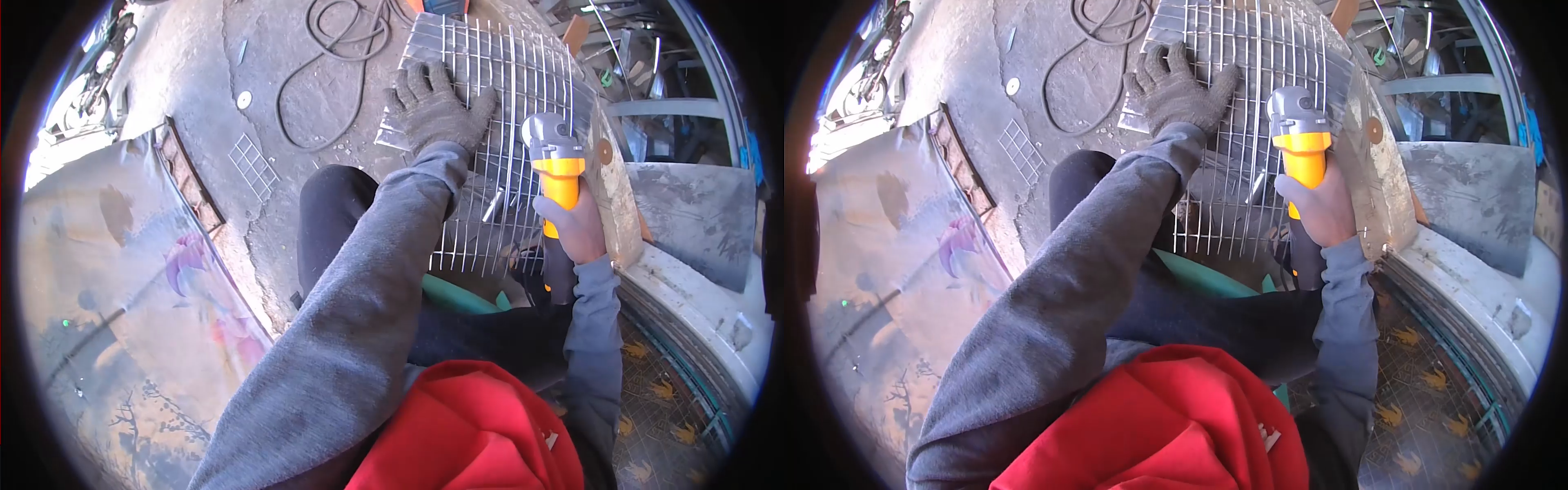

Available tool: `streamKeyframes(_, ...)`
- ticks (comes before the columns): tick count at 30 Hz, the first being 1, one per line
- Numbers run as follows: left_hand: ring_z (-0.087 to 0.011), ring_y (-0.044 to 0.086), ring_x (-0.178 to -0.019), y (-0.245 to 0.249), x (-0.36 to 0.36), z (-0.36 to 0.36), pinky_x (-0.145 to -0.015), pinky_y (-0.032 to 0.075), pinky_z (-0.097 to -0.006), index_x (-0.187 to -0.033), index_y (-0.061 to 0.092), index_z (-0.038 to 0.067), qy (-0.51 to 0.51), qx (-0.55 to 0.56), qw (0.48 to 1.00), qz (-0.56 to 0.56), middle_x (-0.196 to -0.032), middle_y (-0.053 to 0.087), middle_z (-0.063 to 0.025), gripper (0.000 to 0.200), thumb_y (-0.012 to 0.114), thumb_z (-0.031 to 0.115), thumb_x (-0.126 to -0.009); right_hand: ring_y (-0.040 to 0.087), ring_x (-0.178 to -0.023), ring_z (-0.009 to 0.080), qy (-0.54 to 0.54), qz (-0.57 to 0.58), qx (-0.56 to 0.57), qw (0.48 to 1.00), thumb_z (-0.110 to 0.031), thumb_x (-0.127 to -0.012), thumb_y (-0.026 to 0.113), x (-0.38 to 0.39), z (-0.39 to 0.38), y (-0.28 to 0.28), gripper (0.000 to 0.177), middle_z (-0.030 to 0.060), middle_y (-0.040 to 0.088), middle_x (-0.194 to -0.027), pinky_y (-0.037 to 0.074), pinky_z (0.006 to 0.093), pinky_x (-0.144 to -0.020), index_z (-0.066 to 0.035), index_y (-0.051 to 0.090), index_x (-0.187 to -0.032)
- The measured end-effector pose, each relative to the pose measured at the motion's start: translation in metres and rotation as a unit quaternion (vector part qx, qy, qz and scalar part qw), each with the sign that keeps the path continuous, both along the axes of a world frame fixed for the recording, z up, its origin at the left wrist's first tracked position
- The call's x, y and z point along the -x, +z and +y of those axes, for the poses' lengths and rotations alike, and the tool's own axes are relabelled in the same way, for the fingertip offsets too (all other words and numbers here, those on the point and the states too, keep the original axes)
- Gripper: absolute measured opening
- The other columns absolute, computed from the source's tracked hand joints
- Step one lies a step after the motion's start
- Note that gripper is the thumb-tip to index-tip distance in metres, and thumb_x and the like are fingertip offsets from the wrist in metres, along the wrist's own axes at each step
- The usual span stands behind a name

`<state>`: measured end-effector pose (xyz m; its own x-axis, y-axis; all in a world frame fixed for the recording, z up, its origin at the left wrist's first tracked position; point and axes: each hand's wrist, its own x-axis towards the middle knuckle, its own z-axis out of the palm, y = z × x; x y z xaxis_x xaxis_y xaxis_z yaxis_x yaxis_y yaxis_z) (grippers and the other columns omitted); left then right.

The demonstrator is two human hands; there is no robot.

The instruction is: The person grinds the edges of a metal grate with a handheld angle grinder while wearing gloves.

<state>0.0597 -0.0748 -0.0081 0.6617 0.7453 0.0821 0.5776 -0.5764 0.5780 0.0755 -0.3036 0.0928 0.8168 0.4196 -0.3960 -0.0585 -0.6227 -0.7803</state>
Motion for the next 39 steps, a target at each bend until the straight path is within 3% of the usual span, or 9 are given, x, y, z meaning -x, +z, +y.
streamKeyframes(8,-0.0436,0.021,-0.156,-0.008,0.0,0.0,-0.127,0.006,-0.0651,-0.155,0.04,0.001,-0.005,0.011,1.0,-0.028,-0.161,0.035,-0.0225,0.098,0.066,0.066,-0.087,0.07,-0.093,0.0298,0.059,-0.088,0.169,0.98,-0.029,-0.079,0.079,-0.005,-0.001,0.011,0.058,0.0157,0.07,-0.105,0.055,0.0421,-0.088,0.002,0.058,-0.124)
streamKeyframes(9,-0.0414,0.025,-0.156,-0.009,0.0,0.0,-0.127,0.01,-0.0638,-0.156,0.041,0.009,0.009,-0.02,0.999,-0.025,-0.161,0.036,-0.023,0.093,0.064,0.068,-0.088,0.07,-0.094,0.0309,0.061,-0.097,0.188,0.976,-0.03,-0.079,0.079,-0.001,0.003,0.016,0.06,0.017,0.07,-0.106,0.054,0.0428,-0.088,0.002,0.058,-0.124)
streamKeyframes(11,-0.0419,0.024,-0.156,-0.011,0.002,-0.002,-0.128,0.008,-0.0642,-0.156,0.039,0.005,0.003,-0.017,0.999,-0.035,-0.16,0.037,-0.0216,0.095,0.064,0.067,-0.089,0.07,-0.095,0.032,0.061,-0.108,0.21,0.97,-0.031,-0.078,0.079,0.001,0.003,0.018,0.061,0.0182,0.07,-0.107,0.054,0.0434,-0.089,0.002,0.058,-0.124)
streamKeyframes(13,-0.0425,0.022,-0.156,-0.009,0.0,-0.001,-0.128,0.006,-0.0646,-0.156,0.038,0.002,-0.003,-0.02,0.999,-0.047,-0.158,0.038,-0.0203,0.096,0.064,0.066,-0.089,0.069,-0.094,0.0207,0.044,-0.112,0.181,0.976,-0.023,-0.083,0.08,-0.01,0.002,0.008,0.052,0.0091,0.067,-0.102,0.054,0.0349,-0.084,0.003,0.058,-0.122)
streamKeyframes(16,-0.0422,0.021,-0.157,-0.009,0.002,0.001,-0.128,0.006,-0.0643,-0.158,0.037,0.002,-0.011,0.002,1.0,-0.024,-0.161,0.036,-0.0202,0.097,0.063,0.067,-0.09,0.069,-0.089,0.0194,0.035,-0.024,0.084,0.996,-0.023,-0.082,0.08,-0.034,0.006,0.003,0.051,0.0074,0.067,-0.097,0.055,0.0346,-0.081,0.003,0.059,-0.121)
streamKeyframes(30,-0.0391,0.024,-0.156,-0.006,0.001,-0.002,-0.126,0.007,-0.0673,-0.153,0.044,0.005,0.001,-0.042,0.999,-0.016,-0.159,0.038,-0.0186,0.092,0.064,0.066,-0.088,0.067,-0.083,0.0154,0.018,-0.047,0.05,0.997,-0.02,-0.085,0.078,-0.033,-0.024,-0.002,0.045,0.0063,0.066,-0.101,0.055,0.0313,-0.075,0.0,0.062,-0.123)
streamKeyframes(32,-0.039,0.024,-0.155,-0.008,-0.002,0.004,-0.126,0.007,-0.0668,-0.155,0.043,0.008,-0.011,-0.07,0.997,-0.018,-0.16,0.038,-0.0166,0.09,0.063,0.067,-0.089,0.066,-0.08,0.0148,-0.086,0.072,-0.069,0.991,-0.021,-0.086,0.078,-0.027,-0.035,0.002,0.042,0.006,0.065,-0.1,0.055,0.0293,-0.072,-0.001,0.063,-0.12)
streamKeyframes(36,-0.0369,0.026,-0.156,-0.015,-0.019,0.018,-0.128,0.006,-0.0648,-0.16,0.041,0.014,-0.126,-0.129,0.984,0.003,-0.16,0.041,-0.0143,0.092,0.061,0.069,-0.089,0.069,-0.074,0.0173,-0.19,0.11,-0.115,0.969,-0.024,-0.091,0.076,-0.014,-0.086,-0.009,0.04,0.0072,0.066,-0.097,0.057,0.031,-0.067,-0.002,0.061,-0.121)
streamKeyframes(39,-0.033,0.031,-0.155,-0.015,-0.039,0.026,-0.13,0.008,-0.0592,-0.157,0.05,0.019,-0.221,-0.124,0.967,-0.002,-0.16,0.044,-0.0132,0.09,0.059,0.076,-0.089,0.069,-0.078,0.0185,-0.266,0.123,-0.216,0.931,-0.023,-0.091,0.074,0.005,-0.109,-0.013,0.038,0.0092,0.068,-0.099,0.058,0.0321,-0.068,-0.002,0.062,-0.121)
